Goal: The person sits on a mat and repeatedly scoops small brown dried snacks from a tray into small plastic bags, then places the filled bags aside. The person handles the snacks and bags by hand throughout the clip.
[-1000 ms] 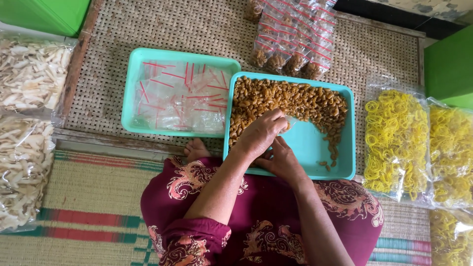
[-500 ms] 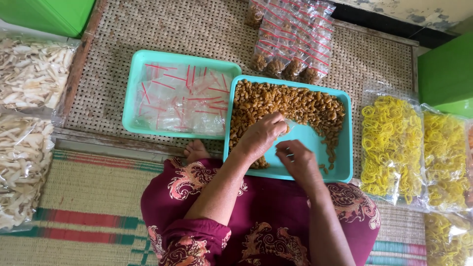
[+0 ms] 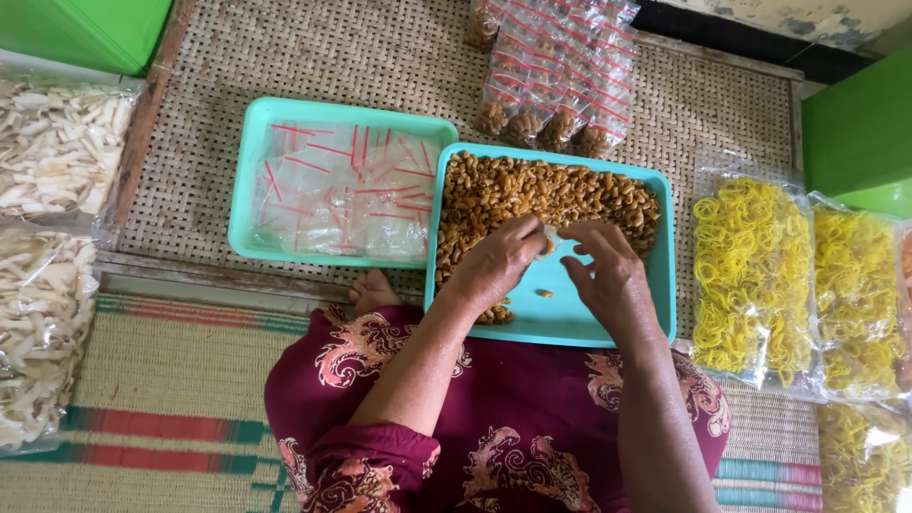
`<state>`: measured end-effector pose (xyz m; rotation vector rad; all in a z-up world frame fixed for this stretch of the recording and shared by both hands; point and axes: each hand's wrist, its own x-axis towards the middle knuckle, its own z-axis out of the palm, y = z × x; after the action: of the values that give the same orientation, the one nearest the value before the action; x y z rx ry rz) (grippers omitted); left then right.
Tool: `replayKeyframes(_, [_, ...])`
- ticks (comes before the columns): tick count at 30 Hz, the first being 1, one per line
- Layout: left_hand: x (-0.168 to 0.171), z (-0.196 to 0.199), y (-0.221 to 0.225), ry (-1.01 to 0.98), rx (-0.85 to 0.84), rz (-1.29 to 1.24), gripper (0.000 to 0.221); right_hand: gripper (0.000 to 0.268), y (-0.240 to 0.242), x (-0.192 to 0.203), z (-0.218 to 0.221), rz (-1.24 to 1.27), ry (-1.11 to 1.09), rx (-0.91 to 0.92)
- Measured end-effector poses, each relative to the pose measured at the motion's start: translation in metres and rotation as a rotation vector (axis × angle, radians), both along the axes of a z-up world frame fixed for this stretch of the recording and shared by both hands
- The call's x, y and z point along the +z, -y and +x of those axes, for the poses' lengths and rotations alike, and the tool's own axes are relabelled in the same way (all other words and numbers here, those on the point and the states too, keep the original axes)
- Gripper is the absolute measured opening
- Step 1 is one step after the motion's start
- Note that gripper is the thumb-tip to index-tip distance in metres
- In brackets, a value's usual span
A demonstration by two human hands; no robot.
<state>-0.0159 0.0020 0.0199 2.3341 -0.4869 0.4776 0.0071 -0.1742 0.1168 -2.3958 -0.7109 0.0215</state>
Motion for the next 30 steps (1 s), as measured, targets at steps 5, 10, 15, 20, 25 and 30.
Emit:
replayKeyframes(5, [0.032, -0.01, 0.001, -0.103, -0.006, -0.131, 0.011, 0.032, 0.01, -0.023, 0.0, -0.076, 0.0, 0.062])
replayKeyframes(10, [0.001, -0.011, 0.01, -0.288, -0.023, -0.374, 0.011, 0.015, 0.019, -0.038, 0.001, 0.079, -0.048, 0.079])
replayKeyframes(15, [0.019, -0.013, 0.007, -0.508, -0.108, -0.685, 0.069, 0.011, 0.028, -0.059, 0.012, 0.243, -0.108, 0.05])
replayKeyframes(20, [-0.01, 0.0, 0.018, -0.599, -0.015, -0.655, 0.075, 0.011, 0.027, -0.06, 0.016, 0.26, -0.241, -0.063])
replayKeyframes(25, [-0.036, 0.011, 0.025, -0.621, 0.112, -0.651, 0.038, 0.012, 0.034, -0.071, 0.022, 0.252, -0.329, -0.128])
replayKeyframes(30, [-0.039, 0.014, 0.025, -0.658, 0.124, -0.738, 0.027, 0.071, 0.042, -0.063, 0.024, 0.202, -0.531, -0.142])
